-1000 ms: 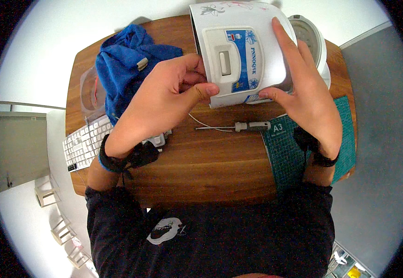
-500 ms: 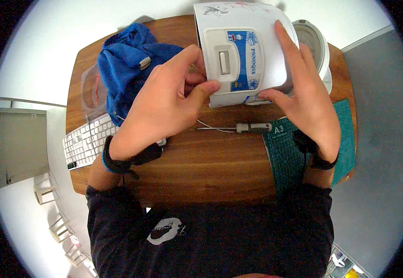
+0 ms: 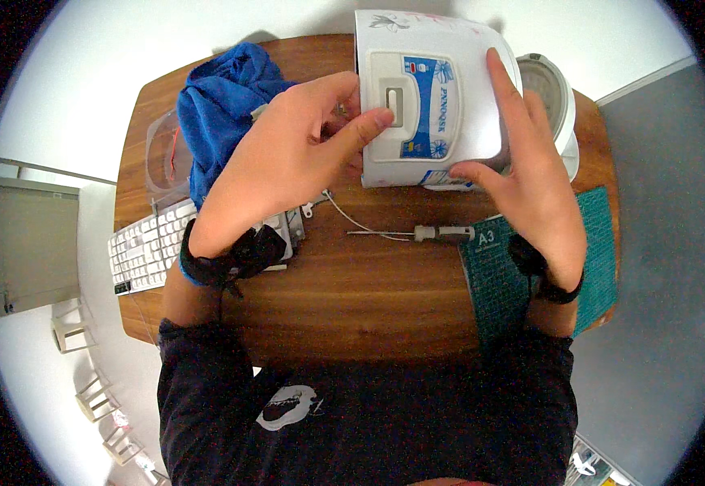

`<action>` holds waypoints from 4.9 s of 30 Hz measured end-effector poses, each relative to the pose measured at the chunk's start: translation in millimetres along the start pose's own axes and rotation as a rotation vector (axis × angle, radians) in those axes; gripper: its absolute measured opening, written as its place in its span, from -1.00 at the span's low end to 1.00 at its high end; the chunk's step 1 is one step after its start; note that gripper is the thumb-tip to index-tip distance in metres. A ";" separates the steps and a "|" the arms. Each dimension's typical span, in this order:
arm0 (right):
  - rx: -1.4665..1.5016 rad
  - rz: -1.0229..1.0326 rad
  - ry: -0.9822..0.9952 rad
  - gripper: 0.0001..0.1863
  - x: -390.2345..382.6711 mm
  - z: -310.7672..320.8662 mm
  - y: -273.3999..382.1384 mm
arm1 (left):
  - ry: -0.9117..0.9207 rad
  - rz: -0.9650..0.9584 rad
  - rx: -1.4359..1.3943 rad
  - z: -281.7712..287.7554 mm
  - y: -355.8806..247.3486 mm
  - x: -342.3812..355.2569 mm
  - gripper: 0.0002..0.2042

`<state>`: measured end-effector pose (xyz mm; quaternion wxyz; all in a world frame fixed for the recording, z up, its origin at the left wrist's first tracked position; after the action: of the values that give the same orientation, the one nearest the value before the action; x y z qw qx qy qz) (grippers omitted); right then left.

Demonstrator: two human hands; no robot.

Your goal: The person is repairing a white Panasonic rice cooker. They manipulate internal wires and components, use a screwdriver to adjust parts, and reassemble the cooker's casing. The person also handles a small white connector and attaches it to the wiring inside the cooker.

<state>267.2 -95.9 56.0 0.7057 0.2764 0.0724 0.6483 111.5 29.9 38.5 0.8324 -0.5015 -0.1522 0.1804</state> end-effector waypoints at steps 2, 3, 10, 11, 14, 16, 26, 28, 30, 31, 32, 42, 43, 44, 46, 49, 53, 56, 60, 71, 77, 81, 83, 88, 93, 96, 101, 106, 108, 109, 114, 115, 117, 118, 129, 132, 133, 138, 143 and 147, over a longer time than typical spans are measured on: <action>-0.046 0.018 -0.025 0.25 -1.1 -0.5 2.3 | 0.005 0.018 0.004 0.1 6.0 -0.9 -0.77; -0.025 0.012 -0.020 0.25 -0.1 -0.4 2.9 | 0.008 0.027 0.006 0.8 8.6 -1.3 -0.81; 0.016 -0.026 0.000 0.26 6.0 -4.8 5.1 | 0.012 0.065 0.246 17.3 3.2 -0.8 -0.73; 0.011 -0.028 -0.002 0.26 7.2 -5.8 5.2 | 0.006 0.077 0.291 20.4 0.6 -2.4 -0.72; 0.025 -0.044 0.001 0.27 10.5 -8.3 4.3 | 0.003 0.073 0.419 27.2 -2.6 -5.8 -0.71; 0.029 -0.030 -0.005 0.28 12.6 -9.5 4.4 | -0.012 0.045 0.452 31.4 -1.9 -8.5 -0.70; -0.075 0.094 -0.054 0.26 25.7 -22.1 -8.5 | -0.109 -0.132 0.554 49.6 3.0 -11.9 -0.47; -0.050 0.099 -0.075 0.25 27.5 -25.3 -13.2 | -0.071 -0.149 0.563 40.9 9.4 -11.0 -0.30; -0.030 0.079 -0.081 0.24 29.6 -26.5 -14.6 | -0.032 -0.176 0.556 29.3 6.3 -11.4 -0.25; -0.024 0.056 -0.076 0.23 28.4 -26.3 -14.6 | -0.014 -0.192 0.552 24.0 5.3 -11.4 -0.22; -0.020 0.033 -0.072 0.22 27.7 -26.0 -15.2 | -0.018 -0.234 0.544 21.6 8.3 -9.0 -0.22; -0.274 0.032 -0.067 0.20 18.9 -18.6 -8.6 | 0.046 -0.241 0.588 10.9 1.8 -13.3 -0.22; -0.271 0.005 -0.060 0.20 17.5 -17.3 -7.5 | 0.046 -0.261 0.601 9.1 -0.5 -16.7 -0.21; -0.267 -0.023 -0.053 0.19 15.6 -16.2 -7.3 | 0.046 -0.281 0.613 7.7 -2.8 -19.7 -0.20; -0.247 -0.043 -0.055 0.17 11.6 -15.0 -8.1 | 0.095 -0.284 0.602 4.8 -2.1 -21.4 -0.18; -0.257 0.022 -0.099 0.17 9.2 -12.5 -2.4 | 0.149 -0.338 0.640 5.2 -11.0 -31.5 -0.18; -0.174 0.111 -0.093 0.29 2.3 -11.9 20.3 | 0.219 -0.383 0.625 2.3 -11.4 -32.9 -0.24; -0.206 0.051 -0.106 0.42 -3.8 -17.6 29.9 | 0.380 -0.252 0.516 -12.8 -8.6 -30.0 -0.30; -0.128 0.080 -0.167 0.46 -3.5 -18.2 37.6 | 0.444 -0.235 0.625 -30.1 -9.9 -29.4 -0.41; -0.168 0.093 -0.188 0.29 -3.0 -2.8 36.5 | 0.099 -0.403 0.619 14.1 -33.7 -32.4 -0.49; -0.050 0.130 -0.179 0.25 -0.3 11.4 25.3 | -0.169 -0.194 0.499 58.5 -19.6 -18.7 -0.73; -0.013 0.126 -0.214 0.25 -1.6 15.2 16.4 | -0.271 -0.240 0.639 61.0 -8.6 -14.9 -0.64; 0.052 0.139 -0.210 0.25 0.3 19.8 8.6 | -0.170 -0.234 0.692 54.0 9.1 -10.9 -0.53; 0.396 0.028 -0.150 0.28 6.4 26.0 -24.2 | -0.118 -0.321 0.606 40.0 9.6 -8.5 -0.34; 0.479 0.006 -0.118 0.29 6.0 28.5 -29.7 | -0.118 -0.230 0.635 45.6 -6.2 -13.1 -0.41; 0.546 0.017 -0.097 0.29 7.6 26.4 -27.8 | -0.139 -0.220 0.669 51.3 -14.1 -20.4 -0.50; 0.599 0.025 -0.088 0.27 7.5 28.2 -34.7 | -0.203 -0.111 0.673 58.0 -26.7 -32.7 -0.62; 0.686 0.033 -0.048 0.17 8.9 22.1 -45.5 | -0.242 -0.146 0.715 62.3 -32.1 -36.6 -0.66; 0.696 0.037 -0.054 0.14 10.9 20.2 -43.8 | -0.224 -0.136 0.693 63.8 -30.5 -35.8 -0.66; 0.700 0.039 -0.057 0.12 11.7 18.8 -42.6 | -0.202 -0.129 0.671 63.3 -29.1 -34.8 -0.65; 0.737 0.033 -0.056 0.04 12.2 16.0 -44.8 | -0.121 -0.264 0.611 58.6 -19.7 -36.2 -0.53; 0.744 0.031 -0.055 0.03 11.7 16.3 -45.6 | -0.078 -0.251 0.592 55.8 -19.9 -35.9 -0.49; 0.753 0.024 -0.075 -0.01 10.9 17.6 -48.5 | -0.018 -0.242 0.580 52.1 -19.2 -34.2 -0.42; 0.758 0.020 -0.094 -0.04 11.2 16.6 -50.4 | -0.002 -0.243 0.589 51.9 -19.0 -35.0 -0.38; 0.266 0.106 -0.373 -0.45 16.0 23.6 -34.5 | 0.017 -0.446 0.585 32.9 -28.9 -26.9 -0.41; 0.011 0.170 -0.346 -0.48 15.0 24.6 -22.6 | 0.021 -0.413 0.604 27.3 -31.4 -21.3 -0.57; -0.080 0.181 -0.356 -0.49 11.7 26.2 -19.5 | 0.040 -0.358 0.630 27.0 -42.1 -17.8 -0.64; -0.328 0.307 -0.233 -0.37 5.2 18.2 11.2 | 0.023 -0.356 0.582 29.4 -45.3 -18.2 -0.73; -0.355 0.474 0.013 -0.37 3.1 1.2 38.8 | -0.094 -0.477 0.706 30.9 -23.5 -18.3 -0.69; -0.430 0.423 0.041 -0.61 1.1 -3.3 36.1 | 0.043 -0.478 0.583 34.8 -37.7 -12.0 -0.79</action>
<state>234.2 -93.7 71.0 0.5958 0.1165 -0.1116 0.7868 91.4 35.4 86.8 0.9618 -0.1974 -0.1896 0.0061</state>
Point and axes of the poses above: each hand's wrist, its own x-axis towards the middle knuckle, its own z-axis out of the back of the hand, y = z × x, the point moved 9 cm from there along x, towards the middle knuckle, and after that the axes turned 7 degrees about y, right-handed, at the moved point
